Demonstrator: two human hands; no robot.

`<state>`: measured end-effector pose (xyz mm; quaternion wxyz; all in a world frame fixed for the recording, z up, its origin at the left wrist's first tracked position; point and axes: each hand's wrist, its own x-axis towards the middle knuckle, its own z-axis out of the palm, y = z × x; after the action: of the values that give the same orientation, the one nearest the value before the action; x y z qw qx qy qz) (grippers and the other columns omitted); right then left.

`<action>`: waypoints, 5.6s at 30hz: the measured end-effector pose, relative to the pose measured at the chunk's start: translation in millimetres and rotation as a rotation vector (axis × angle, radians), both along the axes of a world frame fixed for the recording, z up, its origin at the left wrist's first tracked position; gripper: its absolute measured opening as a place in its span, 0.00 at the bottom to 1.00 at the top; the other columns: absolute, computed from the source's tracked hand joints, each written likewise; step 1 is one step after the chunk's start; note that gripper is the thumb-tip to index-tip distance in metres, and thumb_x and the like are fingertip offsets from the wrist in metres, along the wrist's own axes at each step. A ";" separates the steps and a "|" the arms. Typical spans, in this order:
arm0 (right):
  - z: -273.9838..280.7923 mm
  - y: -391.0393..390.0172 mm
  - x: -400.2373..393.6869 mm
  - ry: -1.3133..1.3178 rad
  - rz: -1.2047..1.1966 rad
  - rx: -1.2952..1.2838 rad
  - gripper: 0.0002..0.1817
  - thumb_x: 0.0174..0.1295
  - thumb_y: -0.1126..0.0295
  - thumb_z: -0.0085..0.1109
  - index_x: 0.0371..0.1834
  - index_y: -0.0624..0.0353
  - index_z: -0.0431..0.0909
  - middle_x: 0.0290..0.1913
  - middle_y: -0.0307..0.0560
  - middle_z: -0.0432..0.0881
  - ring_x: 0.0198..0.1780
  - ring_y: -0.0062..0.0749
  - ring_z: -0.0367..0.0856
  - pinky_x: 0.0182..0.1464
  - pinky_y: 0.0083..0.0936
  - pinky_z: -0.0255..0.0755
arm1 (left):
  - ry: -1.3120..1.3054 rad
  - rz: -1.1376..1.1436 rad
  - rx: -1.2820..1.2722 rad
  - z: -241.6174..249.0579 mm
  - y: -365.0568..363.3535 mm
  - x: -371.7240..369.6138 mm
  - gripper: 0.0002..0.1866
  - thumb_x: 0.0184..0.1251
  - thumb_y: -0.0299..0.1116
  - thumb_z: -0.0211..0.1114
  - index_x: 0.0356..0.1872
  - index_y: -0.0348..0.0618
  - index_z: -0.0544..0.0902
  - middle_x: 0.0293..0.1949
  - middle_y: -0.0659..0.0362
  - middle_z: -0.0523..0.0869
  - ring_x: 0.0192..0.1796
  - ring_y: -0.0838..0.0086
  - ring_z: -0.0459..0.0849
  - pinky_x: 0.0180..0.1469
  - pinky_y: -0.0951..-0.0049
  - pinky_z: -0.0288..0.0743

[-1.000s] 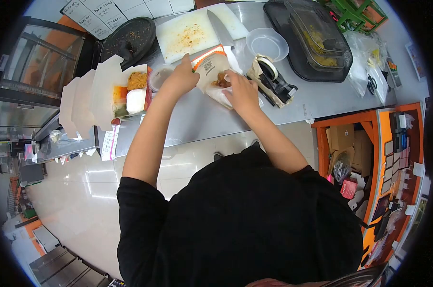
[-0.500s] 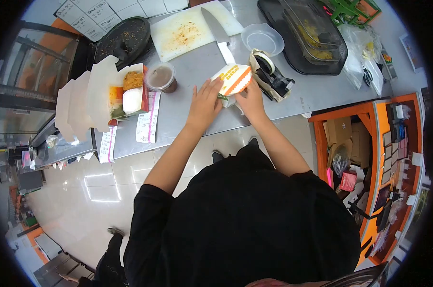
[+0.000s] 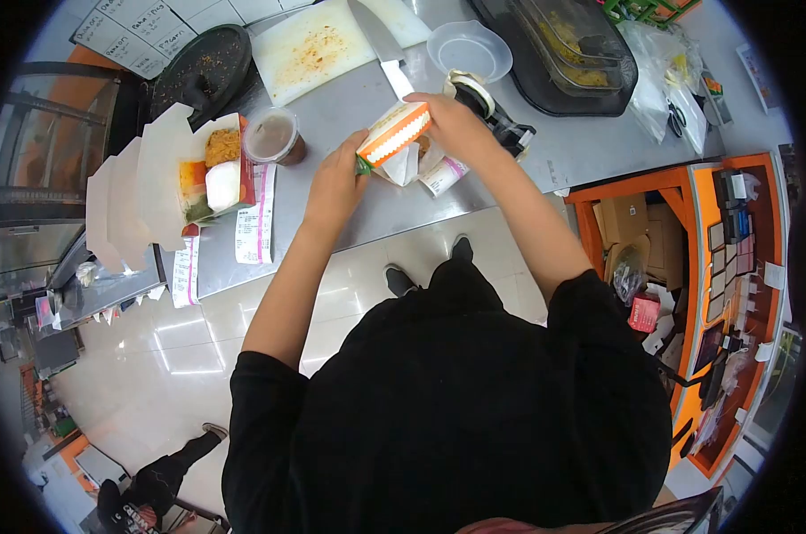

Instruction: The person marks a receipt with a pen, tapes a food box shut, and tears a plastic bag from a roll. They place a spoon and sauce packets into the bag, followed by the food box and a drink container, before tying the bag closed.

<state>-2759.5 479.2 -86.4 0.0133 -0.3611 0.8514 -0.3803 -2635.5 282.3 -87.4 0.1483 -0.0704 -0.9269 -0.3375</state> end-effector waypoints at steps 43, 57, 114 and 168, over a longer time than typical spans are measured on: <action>-45.6 -57.7 143.6 -0.679 -0.122 -0.561 0.13 0.57 0.82 0.49 0.46 0.62 0.67 0.47 0.54 0.76 0.42 0.34 0.79 0.41 0.29 0.76 | 0.060 0.165 -0.202 -54.0 -36.8 88.9 0.49 0.36 0.38 0.74 0.65 0.49 0.58 0.68 0.43 0.52 0.69 0.41 0.49 0.66 0.43 0.47; -68.0 -78.2 61.7 -0.427 -0.062 -0.379 0.14 0.56 0.71 0.59 0.47 0.51 0.80 0.34 0.44 0.80 0.48 0.32 0.73 0.50 0.26 0.68 | 0.054 0.288 -0.187 -42.9 -19.9 73.7 0.46 0.43 0.38 0.66 0.67 0.40 0.55 0.68 0.42 0.52 0.69 0.46 0.51 0.67 0.48 0.42; -60.2 -90.2 65.3 -0.454 -0.082 -0.137 0.21 0.59 0.70 0.53 0.57 0.54 0.71 0.51 0.50 0.75 0.51 0.40 0.73 0.47 0.33 0.70 | 0.098 0.333 -0.251 -38.9 -14.6 66.5 0.39 0.43 0.45 0.70 0.63 0.60 0.67 0.66 0.47 0.58 0.67 0.42 0.54 0.59 0.37 0.55; -17.4 27.0 88.1 0.222 -0.333 -0.092 0.10 0.56 0.71 0.56 0.41 0.58 0.71 0.37 0.49 0.74 0.40 0.43 0.76 0.39 0.30 0.71 | 0.121 0.357 0.105 -16.1 -25.1 137.5 0.41 0.35 0.30 0.72 0.59 0.44 0.69 0.64 0.45 0.57 0.65 0.51 0.59 0.63 0.56 0.57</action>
<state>-2671.4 506.1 -103.8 -0.1602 -0.2555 0.8772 -0.3735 -2497.9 257.2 -103.5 0.2649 0.0827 -0.8952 -0.3488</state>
